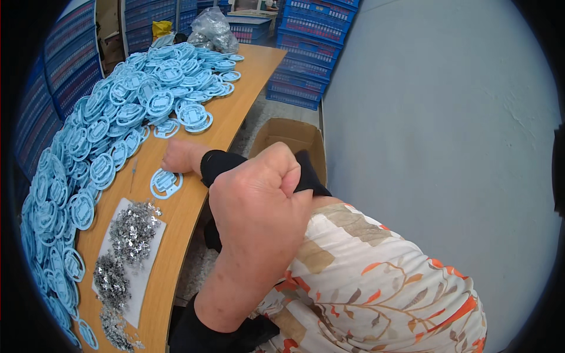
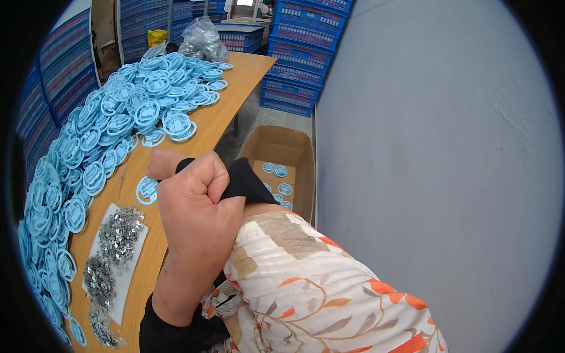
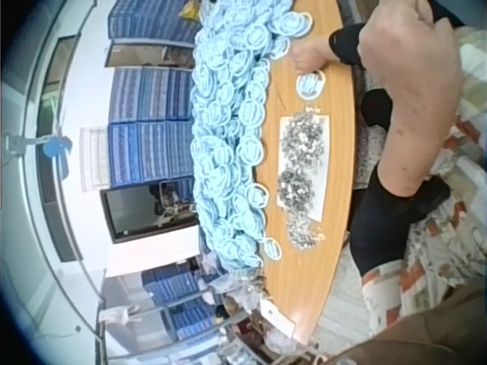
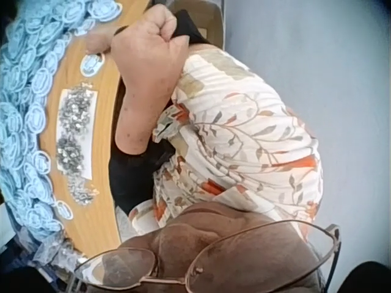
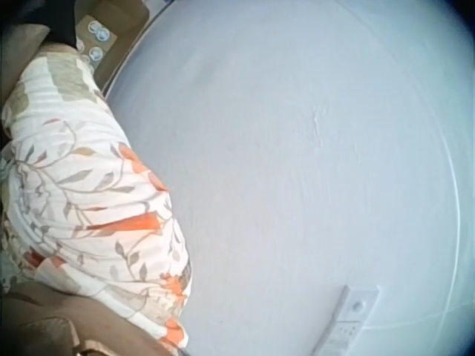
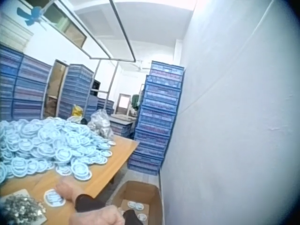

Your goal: The recorder is assembling small silver metal parts into light blue circular plastic components at a workshop table.

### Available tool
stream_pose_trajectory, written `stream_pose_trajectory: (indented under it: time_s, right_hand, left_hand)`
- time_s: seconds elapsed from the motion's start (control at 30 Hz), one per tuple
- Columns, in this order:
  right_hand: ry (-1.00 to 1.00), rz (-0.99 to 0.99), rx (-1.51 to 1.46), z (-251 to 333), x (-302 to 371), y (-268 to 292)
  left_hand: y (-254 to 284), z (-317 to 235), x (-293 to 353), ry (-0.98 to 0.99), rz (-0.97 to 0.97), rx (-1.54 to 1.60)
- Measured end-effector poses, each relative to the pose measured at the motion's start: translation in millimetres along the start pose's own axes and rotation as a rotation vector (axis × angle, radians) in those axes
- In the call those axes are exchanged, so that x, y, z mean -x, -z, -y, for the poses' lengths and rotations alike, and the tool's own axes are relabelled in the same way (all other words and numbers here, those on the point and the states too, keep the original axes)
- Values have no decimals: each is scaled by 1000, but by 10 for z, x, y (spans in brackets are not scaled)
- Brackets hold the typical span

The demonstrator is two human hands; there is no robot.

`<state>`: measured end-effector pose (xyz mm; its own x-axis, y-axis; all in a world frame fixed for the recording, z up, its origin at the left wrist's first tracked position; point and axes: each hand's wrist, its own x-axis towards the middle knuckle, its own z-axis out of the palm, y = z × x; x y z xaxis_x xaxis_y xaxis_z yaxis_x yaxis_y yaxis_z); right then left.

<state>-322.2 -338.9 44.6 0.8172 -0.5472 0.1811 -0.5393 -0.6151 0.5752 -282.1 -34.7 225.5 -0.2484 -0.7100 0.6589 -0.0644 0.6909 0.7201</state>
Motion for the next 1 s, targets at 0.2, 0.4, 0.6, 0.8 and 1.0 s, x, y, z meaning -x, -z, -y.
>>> stream_pose_trajectory:
  time_s: [0.2, 0.4, 0.6, 0.8, 1.0]
  right_hand:
    - [-206, 57, -51, -298, 168, 77]
    - [-459, -117, 2, -924, 296, 175]
    - [-593, -120, 20, -1237, 480, 219]
    - [-998, -228, -152, -1330, 452, 171]
    - [-1296, -378, -353, -1517, 559, 196]
  left_hand:
    - [31, 225, 293, -466, -37, -284]
    - [17, 518, 605, -389, 8, -227]
    - [-28, 657, 691, -123, 90, -353]
    - [-30, 864, 759, -283, 82, -231]
    - [80, 1095, 973, -163, 161, -154]
